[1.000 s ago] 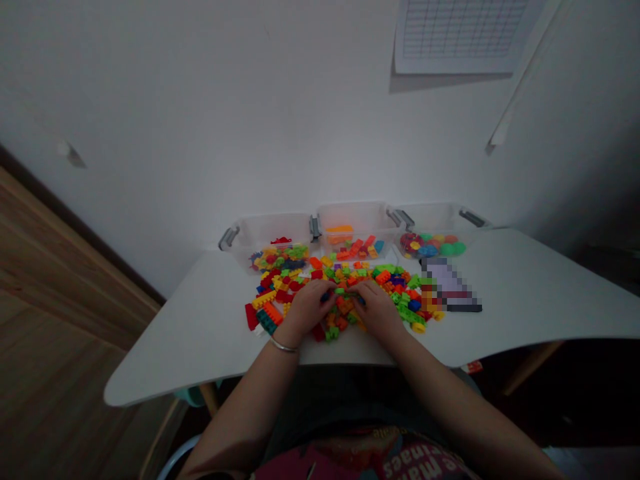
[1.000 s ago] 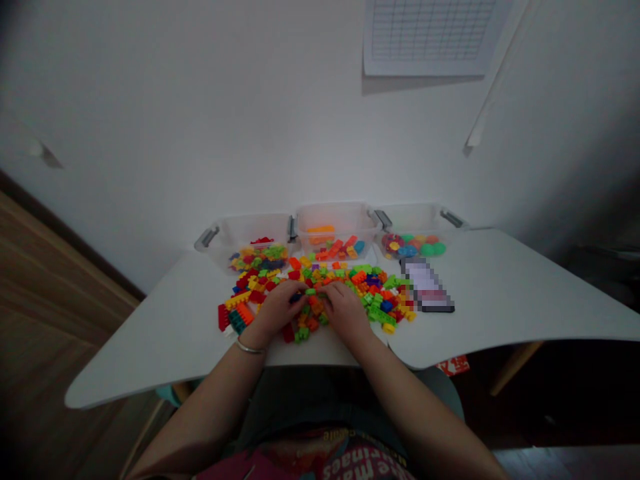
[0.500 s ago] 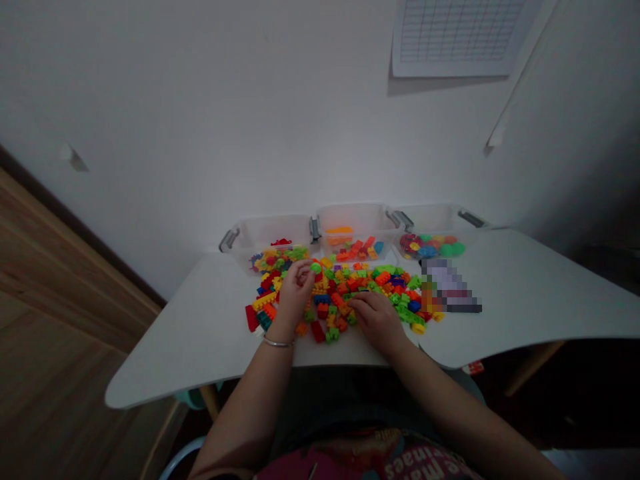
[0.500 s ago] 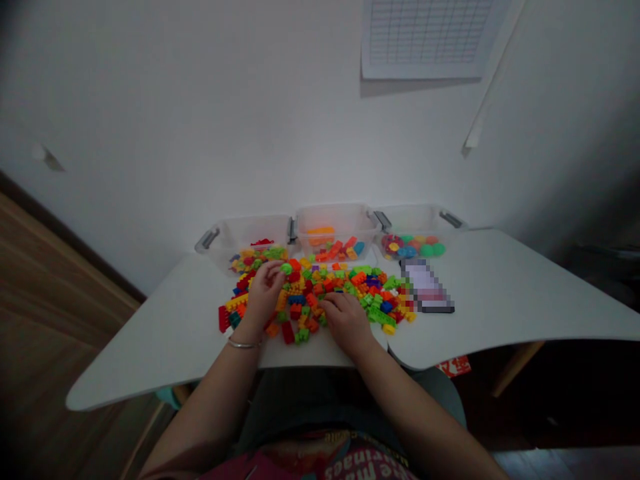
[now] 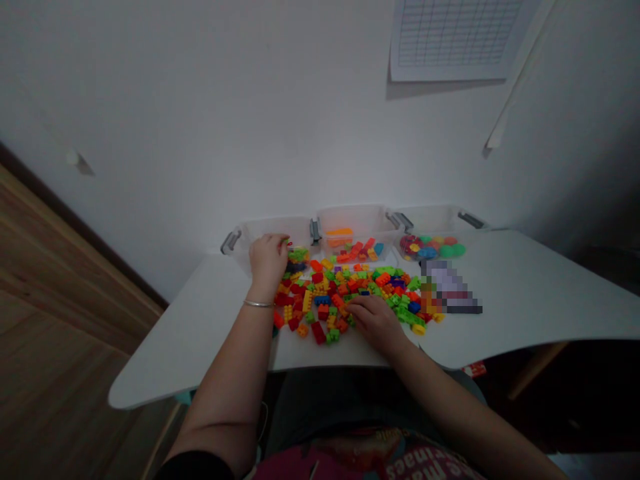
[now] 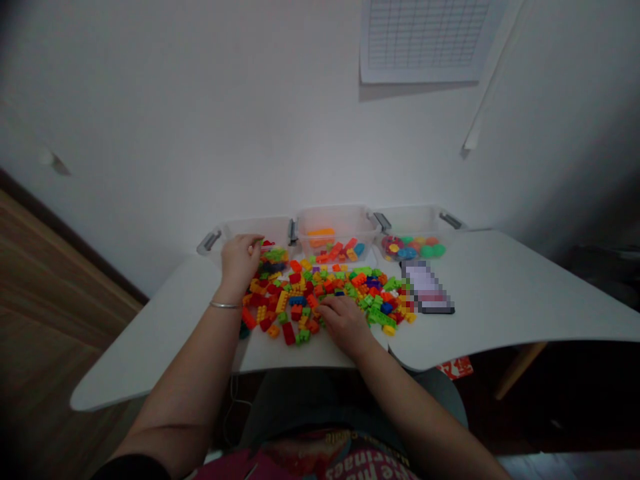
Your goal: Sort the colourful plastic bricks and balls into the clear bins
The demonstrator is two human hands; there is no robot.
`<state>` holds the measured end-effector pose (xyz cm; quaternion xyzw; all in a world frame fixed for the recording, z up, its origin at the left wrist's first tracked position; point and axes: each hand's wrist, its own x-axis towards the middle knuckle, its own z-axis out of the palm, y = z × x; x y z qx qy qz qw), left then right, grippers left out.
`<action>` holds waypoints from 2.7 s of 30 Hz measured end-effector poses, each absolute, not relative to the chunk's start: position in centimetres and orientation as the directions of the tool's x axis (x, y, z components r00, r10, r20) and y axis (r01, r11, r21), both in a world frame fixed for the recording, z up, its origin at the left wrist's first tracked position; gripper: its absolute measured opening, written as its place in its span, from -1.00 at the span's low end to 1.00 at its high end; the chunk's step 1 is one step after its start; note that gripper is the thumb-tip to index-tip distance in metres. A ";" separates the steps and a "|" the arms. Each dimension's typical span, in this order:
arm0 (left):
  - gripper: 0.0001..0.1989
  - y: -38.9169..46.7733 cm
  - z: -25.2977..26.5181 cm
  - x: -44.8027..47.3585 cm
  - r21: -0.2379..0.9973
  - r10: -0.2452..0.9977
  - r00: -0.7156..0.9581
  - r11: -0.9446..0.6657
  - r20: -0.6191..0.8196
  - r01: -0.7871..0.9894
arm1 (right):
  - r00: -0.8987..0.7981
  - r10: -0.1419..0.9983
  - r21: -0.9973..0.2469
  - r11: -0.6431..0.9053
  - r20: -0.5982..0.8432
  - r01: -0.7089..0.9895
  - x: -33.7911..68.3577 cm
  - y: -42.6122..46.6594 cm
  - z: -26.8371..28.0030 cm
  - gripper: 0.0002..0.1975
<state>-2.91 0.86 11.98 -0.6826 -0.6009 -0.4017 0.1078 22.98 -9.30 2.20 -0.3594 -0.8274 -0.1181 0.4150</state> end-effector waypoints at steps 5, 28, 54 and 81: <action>-0.69 1.2 11.2 -2.6 0.222 0.781 -0.023 -0.149 0.624 0.964 | -0.383 0.526 -0.136 0.704 0.759 0.697 23.0 -9.4 2.3 -0.79; -0.69 0.2 11.5 -2.0 0.209 0.771 0.042 -0.224 0.635 0.952 | -0.310 0.528 -0.204 0.704 0.790 0.680 22.9 -9.2 2.2 -0.80; -0.77 -9.0 6.4 5.4 0.671 0.889 0.396 -0.441 0.232 0.597 | -0.292 0.458 -0.145 0.707 0.840 0.692 22.3 -9.9 2.7 -0.93; -0.71 0.6 11.7 -4.7 0.269 0.769 -0.039 -0.175 0.638 0.947 | -0.279 0.476 -0.173 0.706 0.834 0.687 22.5 -9.6 3.1 -0.77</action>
